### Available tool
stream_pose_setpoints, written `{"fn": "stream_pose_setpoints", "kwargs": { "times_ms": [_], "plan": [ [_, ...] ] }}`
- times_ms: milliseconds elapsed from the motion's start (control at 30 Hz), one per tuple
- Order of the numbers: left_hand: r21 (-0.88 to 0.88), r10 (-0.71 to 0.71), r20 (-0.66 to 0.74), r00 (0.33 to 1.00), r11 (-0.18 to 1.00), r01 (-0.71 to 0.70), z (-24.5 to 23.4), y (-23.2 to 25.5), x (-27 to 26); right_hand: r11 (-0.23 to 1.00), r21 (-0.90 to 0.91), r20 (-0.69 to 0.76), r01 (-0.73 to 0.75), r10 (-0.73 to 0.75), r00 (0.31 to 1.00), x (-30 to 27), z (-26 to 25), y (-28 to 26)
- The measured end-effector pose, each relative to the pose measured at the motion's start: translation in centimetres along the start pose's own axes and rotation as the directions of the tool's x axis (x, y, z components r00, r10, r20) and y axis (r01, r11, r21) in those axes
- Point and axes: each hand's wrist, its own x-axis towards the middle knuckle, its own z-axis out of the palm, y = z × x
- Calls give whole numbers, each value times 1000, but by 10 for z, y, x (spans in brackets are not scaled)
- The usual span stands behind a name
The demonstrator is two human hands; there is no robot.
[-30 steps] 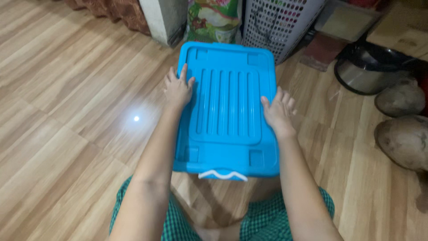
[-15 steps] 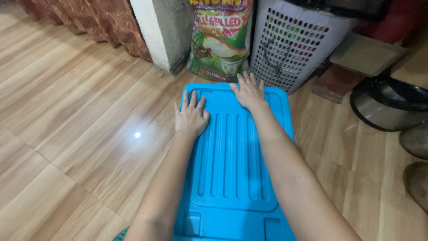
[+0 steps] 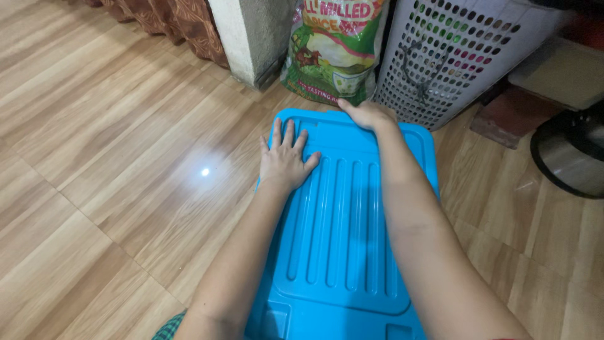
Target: The person sits on the floor and organizes various tools and household items into a white plastic storage bin. They place a ladle, scrubbers, a blue-handled tool, wooden sticks, and a yellow rope into the bin, then close the lid. Finally, they open a large rice sack and remove two metal levels.
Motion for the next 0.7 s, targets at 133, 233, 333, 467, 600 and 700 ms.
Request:
{"fn": "stream_pose_setpoints", "kwargs": {
  "times_ms": [133, 233, 333, 467, 600, 700],
  "plan": [
    [4, 2, -4, 1000, 1000, -2, 3, -2, 0, 994, 96, -178, 56, -38, 983, -14, 6, 2],
    [-2, 3, -12, 1000, 1000, -3, 0, -1, -1, 984, 41, -237, 173, -159, 958, -24, 4, 9],
    [-6, 1, -12, 1000, 1000, -1, -2, 2, -3, 955, 99, -288, 279, -241, 927, -28, 1, 14],
    [2, -2, -19, 1000, 1000, 3, -4, 0, 0, 950, 124, -236, 288, -253, 938, -28, 2, 12],
    [-7, 6, -42, 999, 1000, -7, 6, 0, 0, 935, 136, -328, 327, -270, 905, -32, 19, 24],
    [2, 9, -37, 999, 1000, -9, 10, -3, 1, 936, -19, -341, 352, -337, 878, -24, 34, 24]
  ]
}}
